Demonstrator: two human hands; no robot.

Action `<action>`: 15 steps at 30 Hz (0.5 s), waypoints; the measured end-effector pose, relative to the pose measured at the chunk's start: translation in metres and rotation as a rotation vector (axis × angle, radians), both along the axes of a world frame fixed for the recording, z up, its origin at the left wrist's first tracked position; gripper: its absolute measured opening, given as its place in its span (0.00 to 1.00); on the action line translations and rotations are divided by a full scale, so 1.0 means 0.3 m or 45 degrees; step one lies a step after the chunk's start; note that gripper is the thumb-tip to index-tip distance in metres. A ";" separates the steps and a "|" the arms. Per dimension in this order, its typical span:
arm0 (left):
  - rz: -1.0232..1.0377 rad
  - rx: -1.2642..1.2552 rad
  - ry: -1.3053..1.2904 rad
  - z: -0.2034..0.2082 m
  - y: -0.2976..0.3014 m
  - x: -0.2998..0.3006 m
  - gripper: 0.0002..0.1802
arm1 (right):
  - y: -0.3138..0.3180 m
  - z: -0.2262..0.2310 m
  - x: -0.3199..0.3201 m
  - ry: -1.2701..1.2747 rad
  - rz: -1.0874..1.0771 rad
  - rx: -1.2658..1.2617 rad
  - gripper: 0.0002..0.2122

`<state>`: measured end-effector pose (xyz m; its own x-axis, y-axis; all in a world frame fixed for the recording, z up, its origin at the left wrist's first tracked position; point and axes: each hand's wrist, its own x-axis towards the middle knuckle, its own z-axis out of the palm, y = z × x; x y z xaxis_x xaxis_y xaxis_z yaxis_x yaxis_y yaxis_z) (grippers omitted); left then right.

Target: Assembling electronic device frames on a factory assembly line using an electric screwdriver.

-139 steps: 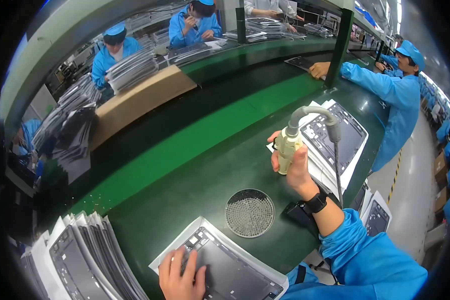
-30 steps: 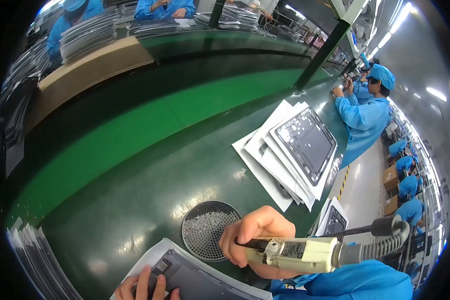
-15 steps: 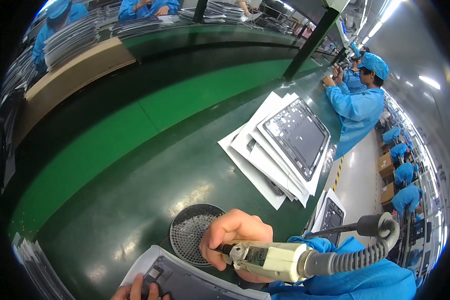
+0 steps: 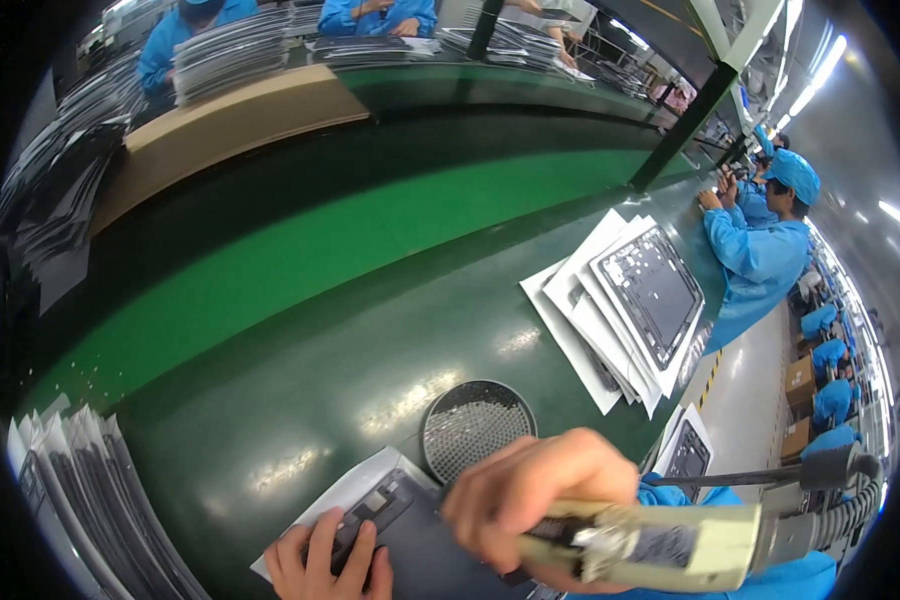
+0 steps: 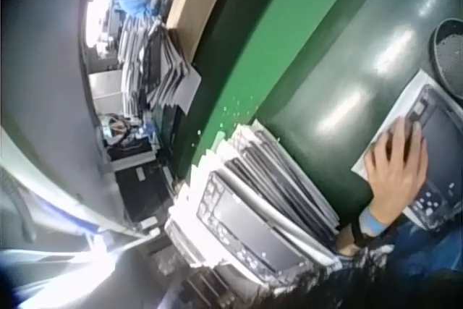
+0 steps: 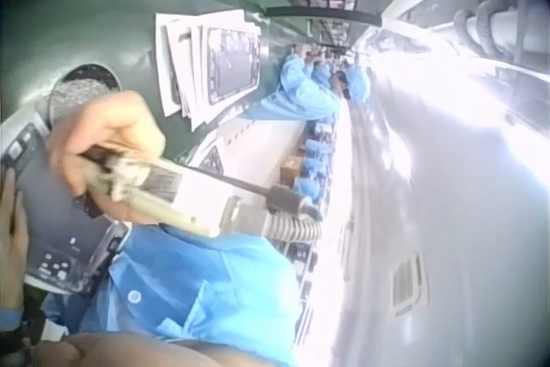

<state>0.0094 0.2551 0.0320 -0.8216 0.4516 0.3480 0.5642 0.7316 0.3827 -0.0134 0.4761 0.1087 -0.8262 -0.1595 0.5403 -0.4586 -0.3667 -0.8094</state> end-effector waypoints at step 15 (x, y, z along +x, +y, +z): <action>0.066 0.088 0.068 -0.040 -0.027 0.016 0.15 | -0.211 -0.157 -0.017 -0.222 0.070 0.059 0.22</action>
<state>0.0141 0.2471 0.0201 -0.8228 0.3824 0.4205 0.5471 0.7333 0.4037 -0.0184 0.4126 0.0617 -0.8959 -0.2286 0.3808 -0.2902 -0.3479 -0.8915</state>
